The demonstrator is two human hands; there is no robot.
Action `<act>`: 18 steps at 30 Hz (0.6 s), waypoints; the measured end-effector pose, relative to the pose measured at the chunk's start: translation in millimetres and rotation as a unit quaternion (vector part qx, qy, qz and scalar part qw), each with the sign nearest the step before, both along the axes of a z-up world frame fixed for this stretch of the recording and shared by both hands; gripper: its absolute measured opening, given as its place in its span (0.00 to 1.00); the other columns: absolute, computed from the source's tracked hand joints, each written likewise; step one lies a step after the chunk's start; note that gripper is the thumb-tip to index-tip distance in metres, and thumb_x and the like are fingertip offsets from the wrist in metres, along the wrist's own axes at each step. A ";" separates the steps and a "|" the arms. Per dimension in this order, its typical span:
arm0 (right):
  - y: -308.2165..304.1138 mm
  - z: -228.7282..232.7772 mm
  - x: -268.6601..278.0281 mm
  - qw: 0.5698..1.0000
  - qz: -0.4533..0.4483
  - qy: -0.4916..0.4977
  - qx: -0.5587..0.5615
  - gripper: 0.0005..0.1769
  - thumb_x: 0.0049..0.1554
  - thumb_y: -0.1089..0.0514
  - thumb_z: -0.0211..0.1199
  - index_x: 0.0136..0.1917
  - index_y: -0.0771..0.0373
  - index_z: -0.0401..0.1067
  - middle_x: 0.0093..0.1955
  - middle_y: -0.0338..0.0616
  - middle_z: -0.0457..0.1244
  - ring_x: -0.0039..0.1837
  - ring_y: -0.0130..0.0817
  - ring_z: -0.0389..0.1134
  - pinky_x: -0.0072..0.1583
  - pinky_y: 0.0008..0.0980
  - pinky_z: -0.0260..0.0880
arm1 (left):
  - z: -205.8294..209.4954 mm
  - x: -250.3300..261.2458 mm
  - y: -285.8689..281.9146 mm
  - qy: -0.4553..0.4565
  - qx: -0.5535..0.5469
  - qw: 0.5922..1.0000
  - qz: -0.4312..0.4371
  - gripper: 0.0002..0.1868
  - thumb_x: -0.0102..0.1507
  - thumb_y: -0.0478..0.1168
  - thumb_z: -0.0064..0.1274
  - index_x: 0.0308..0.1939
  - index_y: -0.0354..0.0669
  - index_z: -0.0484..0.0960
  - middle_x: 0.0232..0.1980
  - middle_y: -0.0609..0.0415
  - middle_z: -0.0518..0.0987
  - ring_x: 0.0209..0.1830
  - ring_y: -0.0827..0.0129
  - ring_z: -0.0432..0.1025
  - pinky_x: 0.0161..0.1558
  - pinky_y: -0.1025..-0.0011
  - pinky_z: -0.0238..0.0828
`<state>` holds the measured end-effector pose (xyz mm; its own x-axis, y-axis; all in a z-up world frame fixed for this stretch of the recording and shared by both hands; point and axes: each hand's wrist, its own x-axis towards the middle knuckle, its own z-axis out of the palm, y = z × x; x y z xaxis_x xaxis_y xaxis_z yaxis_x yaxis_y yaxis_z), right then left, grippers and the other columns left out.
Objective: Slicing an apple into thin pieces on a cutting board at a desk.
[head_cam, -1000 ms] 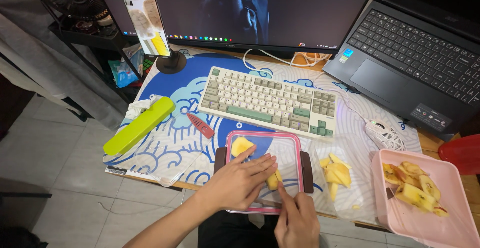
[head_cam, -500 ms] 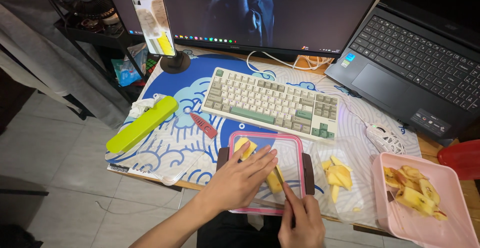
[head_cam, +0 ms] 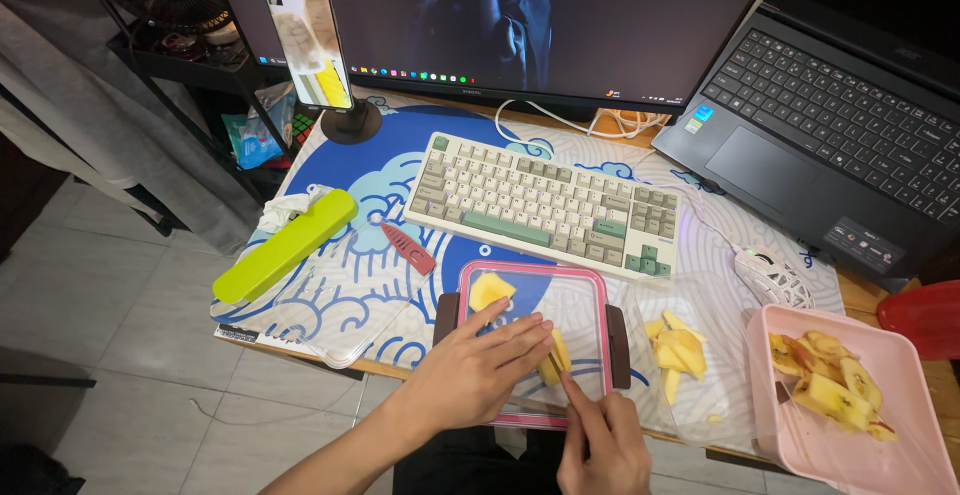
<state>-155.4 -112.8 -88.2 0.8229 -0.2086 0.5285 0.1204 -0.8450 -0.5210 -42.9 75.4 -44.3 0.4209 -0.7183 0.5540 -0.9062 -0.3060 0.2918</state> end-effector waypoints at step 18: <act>-1.2 -2.4 3.6 0.999 0.028 -0.016 0.023 0.27 0.45 0.73 0.66 0.58 0.60 0.77 0.36 0.43 0.59 0.38 0.36 0.66 0.41 0.33 0.68 | 23.2 8.6 -4.7 0.045 -0.003 0.999 -0.003 0.35 0.57 0.39 0.62 0.67 0.35 0.74 0.70 0.42 0.73 0.71 0.52 0.67 0.71 0.51 0.56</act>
<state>-151.8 -114.1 -90.5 0.8164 -0.1878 0.5461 0.1846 -0.8112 -0.5549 -34.3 70.7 -21.1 0.4658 -0.7176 0.5178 -0.8776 -0.2993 0.3746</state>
